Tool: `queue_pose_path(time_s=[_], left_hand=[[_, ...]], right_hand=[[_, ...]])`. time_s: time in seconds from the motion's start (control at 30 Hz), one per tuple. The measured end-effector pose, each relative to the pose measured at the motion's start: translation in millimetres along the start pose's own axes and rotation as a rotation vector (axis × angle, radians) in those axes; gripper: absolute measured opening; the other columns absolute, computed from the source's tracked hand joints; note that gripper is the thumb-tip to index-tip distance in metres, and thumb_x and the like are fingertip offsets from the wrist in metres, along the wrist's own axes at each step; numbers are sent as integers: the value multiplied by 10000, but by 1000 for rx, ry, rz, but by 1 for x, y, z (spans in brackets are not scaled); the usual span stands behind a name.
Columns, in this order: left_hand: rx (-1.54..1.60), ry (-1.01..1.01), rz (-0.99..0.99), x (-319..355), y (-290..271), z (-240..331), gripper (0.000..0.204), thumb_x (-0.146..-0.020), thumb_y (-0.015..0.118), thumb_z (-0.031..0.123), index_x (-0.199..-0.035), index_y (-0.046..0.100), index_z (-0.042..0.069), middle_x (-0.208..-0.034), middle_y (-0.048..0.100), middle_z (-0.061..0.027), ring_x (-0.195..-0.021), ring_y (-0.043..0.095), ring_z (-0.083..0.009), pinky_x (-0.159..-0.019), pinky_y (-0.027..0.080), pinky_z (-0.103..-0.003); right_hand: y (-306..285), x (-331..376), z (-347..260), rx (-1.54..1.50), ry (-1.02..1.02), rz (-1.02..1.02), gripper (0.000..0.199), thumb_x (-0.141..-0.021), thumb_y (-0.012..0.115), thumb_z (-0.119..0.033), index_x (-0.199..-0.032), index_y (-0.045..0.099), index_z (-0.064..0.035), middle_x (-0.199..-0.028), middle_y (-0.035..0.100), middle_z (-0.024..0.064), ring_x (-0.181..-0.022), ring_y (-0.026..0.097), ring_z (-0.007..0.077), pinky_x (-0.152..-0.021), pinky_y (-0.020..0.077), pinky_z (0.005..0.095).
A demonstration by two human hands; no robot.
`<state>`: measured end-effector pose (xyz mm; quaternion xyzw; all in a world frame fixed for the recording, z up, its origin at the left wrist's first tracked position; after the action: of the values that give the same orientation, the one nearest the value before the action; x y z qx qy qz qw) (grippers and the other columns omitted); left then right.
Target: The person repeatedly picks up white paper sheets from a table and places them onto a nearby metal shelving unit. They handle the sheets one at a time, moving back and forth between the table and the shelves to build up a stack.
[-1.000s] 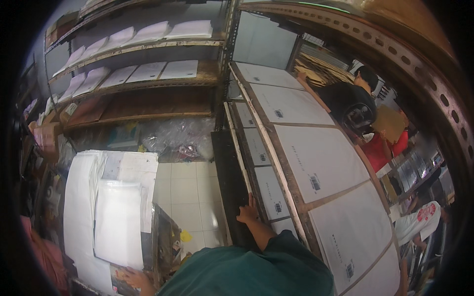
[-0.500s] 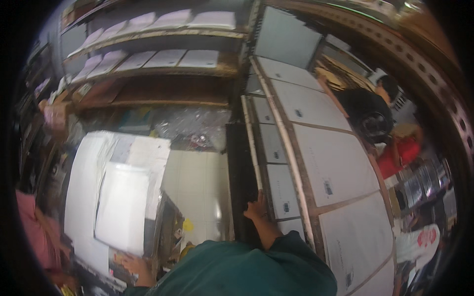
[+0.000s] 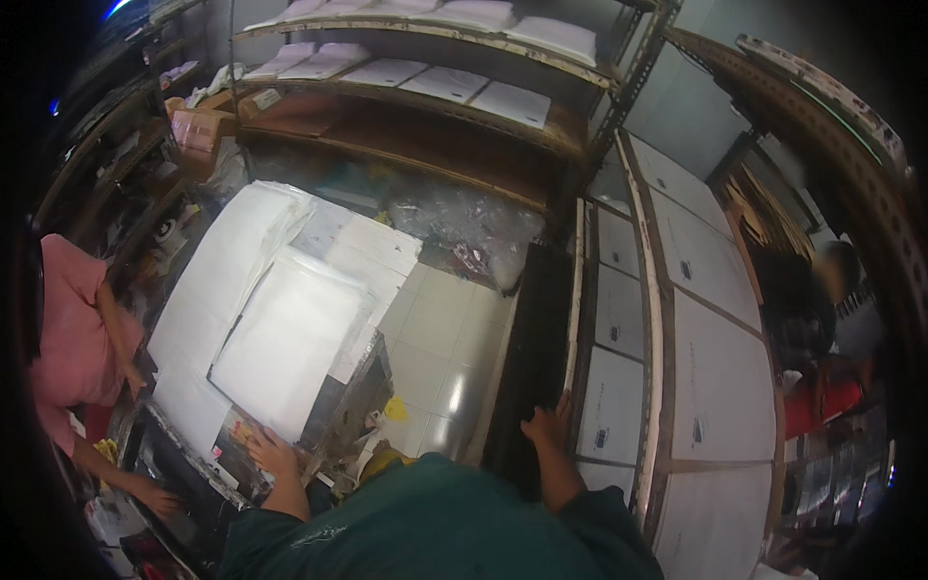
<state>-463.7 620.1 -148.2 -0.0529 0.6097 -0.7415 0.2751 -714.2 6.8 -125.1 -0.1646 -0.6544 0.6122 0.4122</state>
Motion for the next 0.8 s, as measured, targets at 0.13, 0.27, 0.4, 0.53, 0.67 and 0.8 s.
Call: queue_pose_path(time_s=[0.13, 0.27, 0.4, 0.53, 0.67, 0.8], left_hand=[[10, 29, 0, -2, -3, 4, 457, -945, 330, 452, -1319, 443, 215, -1182, 460, -115, -1077, 453, -316, -838, 382, -479], [5, 7, -17, -4, 10, -4, 471, -942, 323, 471, -1317, 447, 215, -1178, 468, -113, -1065, 466, -318, -839, 386, -489], [15, 2, -22, -4, 2, -2, 484, -941, 309, 486, -1314, 454, 214, -1184, 474, -107, -1064, 469, -311, -853, 383, -492], [11, -3, -27, -5, 4, -3, 483, -943, 303, 486, -1307, 463, 213, -1192, 477, -101, -1055, 473, -306, -859, 383, -488], [-5, 6, -27, -4, 8, 4, 471, -947, 311, 474, -1307, 462, 210, -1183, 481, -100, -1052, 476, -305, -855, 386, -487], [-39, -3, -36, -5, 1, 3, 441, -945, 344, 443, -1292, 478, 206, -1169, 493, -106, -1038, 482, -312, -842, 394, -485]], right_hand=[[0, -3, 2, -66, -10, 21, 496, -755, 623, -429, -1109, 633, -81, -1084, 618, 204, -1366, -153, 368, -1119, -61, 481], [5, -7, 3, -54, 0, -5, 516, -746, 636, -429, -1128, 626, -83, -1115, 606, 203, -1368, -155, 360, -1121, -46, 481], [8, -7, 6, -62, 12, -13, 517, -744, 637, -418, -1136, 622, -82, -1131, 601, 197, -1368, -151, 361, -1123, -35, 481], [-4, -1, 1, -3, 13, -62, 511, -746, 630, -407, -1139, 620, -81, -1133, 597, 202, -1369, -134, 373, -1122, -27, 488], [-4, -4, 6, 13, 22, 27, 504, -749, 622, -414, -1126, 625, -79, -1150, 582, 212, -1371, -118, 378, -1119, -22, 495], [-8, -4, -1, 47, 70, -41, 521, -741, 626, -434, -1141, 617, -101, -1251, 516, 200, -1378, -77, 374, -1115, -8, 501]])
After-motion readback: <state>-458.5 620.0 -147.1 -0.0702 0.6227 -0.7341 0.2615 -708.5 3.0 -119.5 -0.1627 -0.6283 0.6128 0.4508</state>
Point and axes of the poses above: each hand's wrist, its own x-axis away from the middle knuckle, its own y-axis out of the palm, z = x × y, the point moved 9 cm from there along -x, towards the middle knuckle
